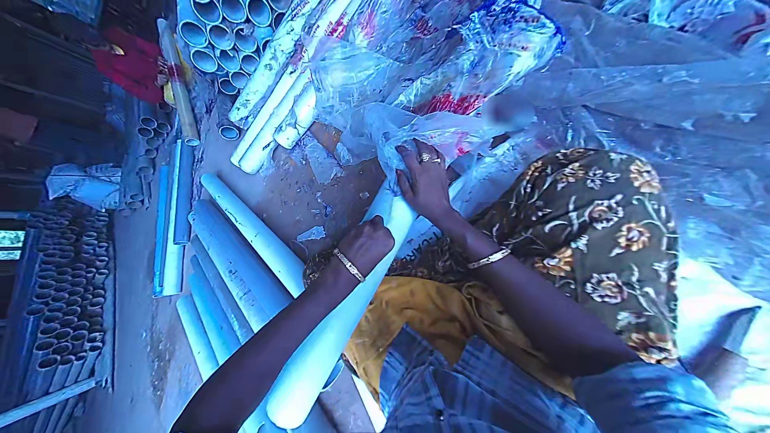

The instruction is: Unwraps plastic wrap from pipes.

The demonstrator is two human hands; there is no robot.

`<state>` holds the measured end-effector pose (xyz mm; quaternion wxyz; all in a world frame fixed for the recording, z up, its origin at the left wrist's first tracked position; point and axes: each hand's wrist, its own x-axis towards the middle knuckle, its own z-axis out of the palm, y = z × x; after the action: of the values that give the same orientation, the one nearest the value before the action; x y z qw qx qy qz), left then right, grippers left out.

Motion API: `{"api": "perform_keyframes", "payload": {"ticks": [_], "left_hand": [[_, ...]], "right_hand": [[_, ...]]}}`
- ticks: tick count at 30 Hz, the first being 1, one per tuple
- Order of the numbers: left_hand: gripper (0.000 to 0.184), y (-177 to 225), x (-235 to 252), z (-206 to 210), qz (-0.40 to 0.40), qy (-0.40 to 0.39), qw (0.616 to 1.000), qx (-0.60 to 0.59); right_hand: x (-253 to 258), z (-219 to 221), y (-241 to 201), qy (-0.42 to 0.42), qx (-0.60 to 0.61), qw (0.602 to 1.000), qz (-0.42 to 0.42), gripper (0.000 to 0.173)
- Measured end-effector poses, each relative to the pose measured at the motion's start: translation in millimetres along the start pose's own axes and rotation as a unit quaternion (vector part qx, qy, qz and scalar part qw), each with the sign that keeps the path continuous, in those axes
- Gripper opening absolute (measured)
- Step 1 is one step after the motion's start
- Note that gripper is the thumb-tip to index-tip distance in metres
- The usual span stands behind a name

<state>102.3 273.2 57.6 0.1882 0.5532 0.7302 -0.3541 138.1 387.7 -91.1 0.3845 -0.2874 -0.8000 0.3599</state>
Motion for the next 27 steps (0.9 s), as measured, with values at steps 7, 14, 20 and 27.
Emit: {"api": "perform_keyframes", "payload": {"ticks": [7, 14, 20, 27], "left_hand": [[0.040, -21.2, -2.7, 7.6, 0.013, 0.043, 0.998, -0.048], [0.035, -21.8, -2.3, 26.3, 0.021, 0.133, 0.990, -0.041], [0.020, -53.9, 16.2, 92.0, 0.068, 0.400, 0.861, -0.305], [0.047, -14.0, 20.0, 83.5, -0.096, 0.391, 0.842, -0.359]], "right_hand": [[-1.3, 4.6, 2.5, 0.010, 0.001, 1.000, -0.006, 0.047], [5.3, 11.3, 6.7, 0.040, 0.009, 0.999, -0.012, 0.043], [7.2, 15.5, 9.0, 0.048, 0.006, 0.999, -0.014, 0.043], [5.4, 16.5, 9.1, 0.057, 0.012, 0.998, -0.016, 0.044]]}}
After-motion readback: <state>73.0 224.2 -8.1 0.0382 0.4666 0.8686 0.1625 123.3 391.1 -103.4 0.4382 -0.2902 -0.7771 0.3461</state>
